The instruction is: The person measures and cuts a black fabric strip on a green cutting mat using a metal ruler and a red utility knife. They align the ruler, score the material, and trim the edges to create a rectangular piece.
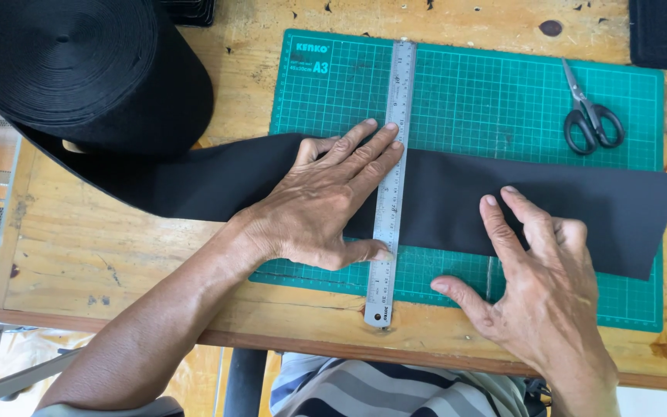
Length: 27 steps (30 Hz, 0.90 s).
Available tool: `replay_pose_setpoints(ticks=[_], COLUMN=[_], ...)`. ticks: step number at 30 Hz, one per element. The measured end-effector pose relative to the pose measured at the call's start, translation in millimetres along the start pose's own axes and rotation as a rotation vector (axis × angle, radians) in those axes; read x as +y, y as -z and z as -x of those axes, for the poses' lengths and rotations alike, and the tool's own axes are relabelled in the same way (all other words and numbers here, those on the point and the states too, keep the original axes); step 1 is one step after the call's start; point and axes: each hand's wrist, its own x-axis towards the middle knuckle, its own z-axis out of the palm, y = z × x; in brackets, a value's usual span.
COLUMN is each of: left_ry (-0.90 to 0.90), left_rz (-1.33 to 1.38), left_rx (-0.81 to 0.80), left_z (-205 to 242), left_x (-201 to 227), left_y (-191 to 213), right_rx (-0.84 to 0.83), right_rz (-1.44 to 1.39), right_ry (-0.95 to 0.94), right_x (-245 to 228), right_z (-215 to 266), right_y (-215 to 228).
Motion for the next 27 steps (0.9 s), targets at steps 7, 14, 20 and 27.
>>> replay_pose_setpoints(ticks=[7, 14, 20, 27], left_ry=[-0.011, -0.007, -0.002, 0.013], left_rz=[0.015, 0.008, 0.002, 0.000], left_rx=[0.012, 0.012, 0.000, -0.016], left_z=[-0.2, -0.8, -1.2, -1.5], left_x=[0.7, 2.7, 4.2, 5.1], left_y=[1.1, 3.5, 3.8, 4.7], right_rx=[0.003, -0.032, -0.008, -0.011], right_rz=[0.001, 0.009, -0.009, -0.017], right_ry=[-0.009, -0.062, -0.067, -0.074], right_x=[1.2, 2.6, 2.2, 2.4], right_z=[0.4, 2.3, 3.4, 3.9], right_y=[-0.6, -4.7, -4.7, -5.9])
